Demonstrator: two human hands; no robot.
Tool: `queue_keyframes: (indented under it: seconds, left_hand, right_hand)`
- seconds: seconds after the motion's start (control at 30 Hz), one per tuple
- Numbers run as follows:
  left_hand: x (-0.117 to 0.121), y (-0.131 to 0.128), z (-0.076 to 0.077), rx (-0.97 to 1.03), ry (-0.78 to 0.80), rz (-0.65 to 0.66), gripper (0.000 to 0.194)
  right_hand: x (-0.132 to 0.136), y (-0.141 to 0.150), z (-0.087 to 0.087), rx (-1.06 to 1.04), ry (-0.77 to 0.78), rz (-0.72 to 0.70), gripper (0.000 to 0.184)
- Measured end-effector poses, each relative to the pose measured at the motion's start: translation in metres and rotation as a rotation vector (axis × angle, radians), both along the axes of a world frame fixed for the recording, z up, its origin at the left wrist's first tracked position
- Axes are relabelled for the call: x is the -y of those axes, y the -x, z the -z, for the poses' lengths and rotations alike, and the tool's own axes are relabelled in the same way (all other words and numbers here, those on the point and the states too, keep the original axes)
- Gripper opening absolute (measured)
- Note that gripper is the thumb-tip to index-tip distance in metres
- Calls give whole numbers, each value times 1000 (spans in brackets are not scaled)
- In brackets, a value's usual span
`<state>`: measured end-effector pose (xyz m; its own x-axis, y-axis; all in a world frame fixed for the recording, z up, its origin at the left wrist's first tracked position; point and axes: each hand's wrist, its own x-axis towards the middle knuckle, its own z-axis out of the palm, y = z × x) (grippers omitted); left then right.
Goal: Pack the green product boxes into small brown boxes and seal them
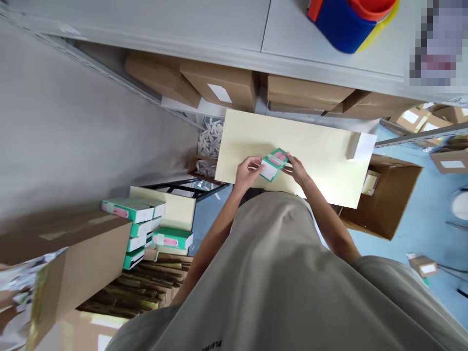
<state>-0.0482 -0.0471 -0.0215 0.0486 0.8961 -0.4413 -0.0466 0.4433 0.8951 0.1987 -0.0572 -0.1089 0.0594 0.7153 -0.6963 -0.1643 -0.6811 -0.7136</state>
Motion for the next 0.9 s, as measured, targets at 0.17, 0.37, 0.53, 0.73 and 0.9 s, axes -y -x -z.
queue_keyframes:
  seconds: [0.17,0.37,0.53,0.73,0.9]
  left_hand:
    - [26,-28,45,-62,57,269,25]
    - [34,-23,101,-99,308,118,30]
    - [34,21,117,-55,425,-113,34]
    - [-8,114,119,131,426,-689,33]
    - [-47,203,105,184,365,-1003,37]
  right_hand:
    - [36,-51,6,205,-42,135,63]
    - [37,-42,17,583,-204,-10,59]
    - [-20,12,25,532,-247,-144,65]
    - [-151,164,49,559,-356,-497,55]
    - [-226,289,49,561,-465,-699,56]
